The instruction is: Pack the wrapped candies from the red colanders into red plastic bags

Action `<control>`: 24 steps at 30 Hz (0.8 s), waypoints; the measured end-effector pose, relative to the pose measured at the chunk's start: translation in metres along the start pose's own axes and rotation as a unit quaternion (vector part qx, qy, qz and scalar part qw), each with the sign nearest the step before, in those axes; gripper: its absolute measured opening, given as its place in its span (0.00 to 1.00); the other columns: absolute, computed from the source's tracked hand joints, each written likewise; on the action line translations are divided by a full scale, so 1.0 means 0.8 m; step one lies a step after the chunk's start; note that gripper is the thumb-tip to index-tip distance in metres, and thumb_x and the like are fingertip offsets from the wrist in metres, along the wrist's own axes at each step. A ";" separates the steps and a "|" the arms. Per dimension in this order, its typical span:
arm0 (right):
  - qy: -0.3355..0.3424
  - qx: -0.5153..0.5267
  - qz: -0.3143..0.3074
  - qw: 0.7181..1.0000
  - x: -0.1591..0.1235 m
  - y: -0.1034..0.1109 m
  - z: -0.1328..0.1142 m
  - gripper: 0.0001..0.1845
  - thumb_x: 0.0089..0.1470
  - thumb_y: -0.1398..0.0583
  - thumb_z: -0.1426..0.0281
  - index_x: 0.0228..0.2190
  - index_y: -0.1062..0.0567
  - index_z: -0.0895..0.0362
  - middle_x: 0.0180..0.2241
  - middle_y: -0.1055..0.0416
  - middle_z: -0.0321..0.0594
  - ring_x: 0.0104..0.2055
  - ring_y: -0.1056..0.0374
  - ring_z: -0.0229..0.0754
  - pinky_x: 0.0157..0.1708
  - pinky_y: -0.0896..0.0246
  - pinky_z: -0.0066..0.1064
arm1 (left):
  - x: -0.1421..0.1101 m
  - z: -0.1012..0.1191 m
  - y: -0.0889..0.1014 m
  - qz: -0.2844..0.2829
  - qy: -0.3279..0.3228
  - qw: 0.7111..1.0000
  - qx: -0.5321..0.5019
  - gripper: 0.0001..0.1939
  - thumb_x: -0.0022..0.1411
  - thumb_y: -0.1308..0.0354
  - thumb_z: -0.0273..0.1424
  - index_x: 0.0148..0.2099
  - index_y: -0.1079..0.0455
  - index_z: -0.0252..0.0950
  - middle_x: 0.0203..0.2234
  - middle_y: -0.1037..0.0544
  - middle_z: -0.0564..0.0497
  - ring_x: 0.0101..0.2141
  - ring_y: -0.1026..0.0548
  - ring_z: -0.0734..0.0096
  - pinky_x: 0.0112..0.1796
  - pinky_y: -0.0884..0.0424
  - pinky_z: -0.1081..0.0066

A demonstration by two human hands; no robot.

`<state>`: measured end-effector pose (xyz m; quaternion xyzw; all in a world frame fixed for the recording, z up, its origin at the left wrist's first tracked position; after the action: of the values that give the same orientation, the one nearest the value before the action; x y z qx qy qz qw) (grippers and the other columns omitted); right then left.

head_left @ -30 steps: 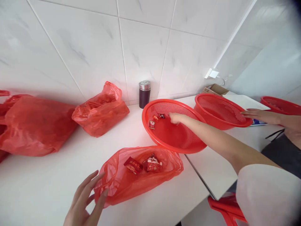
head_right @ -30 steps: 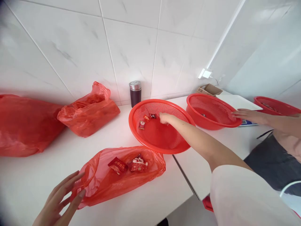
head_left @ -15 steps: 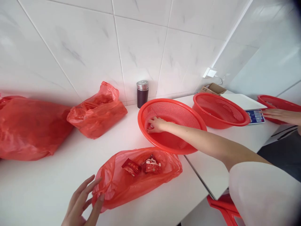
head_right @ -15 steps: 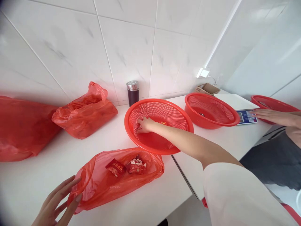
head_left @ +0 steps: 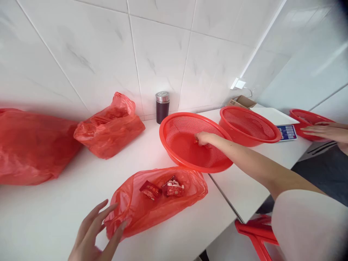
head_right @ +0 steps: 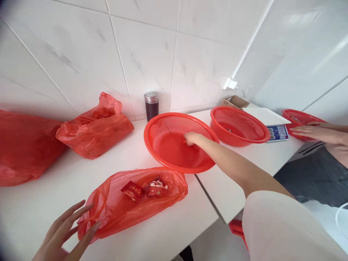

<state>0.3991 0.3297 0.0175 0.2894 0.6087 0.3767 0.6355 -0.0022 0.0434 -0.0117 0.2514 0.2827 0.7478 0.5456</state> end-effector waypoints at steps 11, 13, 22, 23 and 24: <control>-0.029 0.058 -0.046 0.997 0.006 -0.018 0.011 0.18 0.61 0.42 0.64 0.50 0.31 0.59 0.49 0.32 0.45 0.46 0.31 0.44 0.44 0.32 0.42 | 0.005 0.008 -0.011 -0.028 -0.008 0.996 0.080 0.12 0.59 0.49 0.42 0.39 0.26 0.47 0.54 0.31 0.52 0.42 0.25 0.61 0.30 0.28 0.69; -0.031 0.082 -0.049 0.995 0.004 -0.027 0.013 0.18 0.61 0.42 0.64 0.50 0.31 0.59 0.49 0.32 0.45 0.45 0.31 0.44 0.43 0.31 0.42 | 0.003 0.009 -0.010 -0.022 -0.013 0.998 0.053 0.12 0.59 0.48 0.41 0.39 0.26 0.46 0.53 0.30 0.51 0.42 0.25 0.61 0.30 0.28 0.69; -0.005 0.164 -0.019 0.986 -0.013 -0.019 0.016 0.17 0.54 0.36 0.71 0.46 0.29 0.59 0.40 0.29 0.43 0.33 0.29 0.39 0.31 0.31 0.29 | -0.004 0.026 0.005 -0.006 -0.002 1.000 -0.022 0.13 0.58 0.47 0.44 0.40 0.26 0.45 0.54 0.31 0.52 0.38 0.25 0.65 0.20 0.32 0.74; -0.002 0.167 -0.018 0.986 -0.016 -0.016 0.017 0.17 0.52 0.36 0.71 0.45 0.29 0.59 0.39 0.29 0.43 0.32 0.29 0.38 0.30 0.32 0.28 | -0.005 0.027 0.006 -0.003 -0.002 1.000 -0.024 0.13 0.58 0.47 0.44 0.40 0.26 0.45 0.54 0.31 0.52 0.39 0.25 0.64 0.19 0.32 0.74; 0.001 0.169 -0.020 0.985 -0.019 -0.016 0.017 0.18 0.51 0.35 0.71 0.45 0.29 0.58 0.40 0.29 0.44 0.32 0.29 0.39 0.29 0.32 0.28 | -0.005 0.027 0.007 0.000 -0.002 1.000 -0.027 0.13 0.58 0.47 0.44 0.40 0.26 0.45 0.54 0.31 0.52 0.41 0.25 0.62 0.19 0.33 0.75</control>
<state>0.4147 0.3112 0.0170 0.3798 0.6697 0.2557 0.5847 0.0104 0.0413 0.0072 0.2380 0.2620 0.7544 0.5528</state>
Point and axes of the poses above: each hand's wrist, its own x-axis towards the middle knuckle, its own y-axis out of the back of the hand, z = x × y, the point moved 5 cm from there along x, towards the middle knuckle
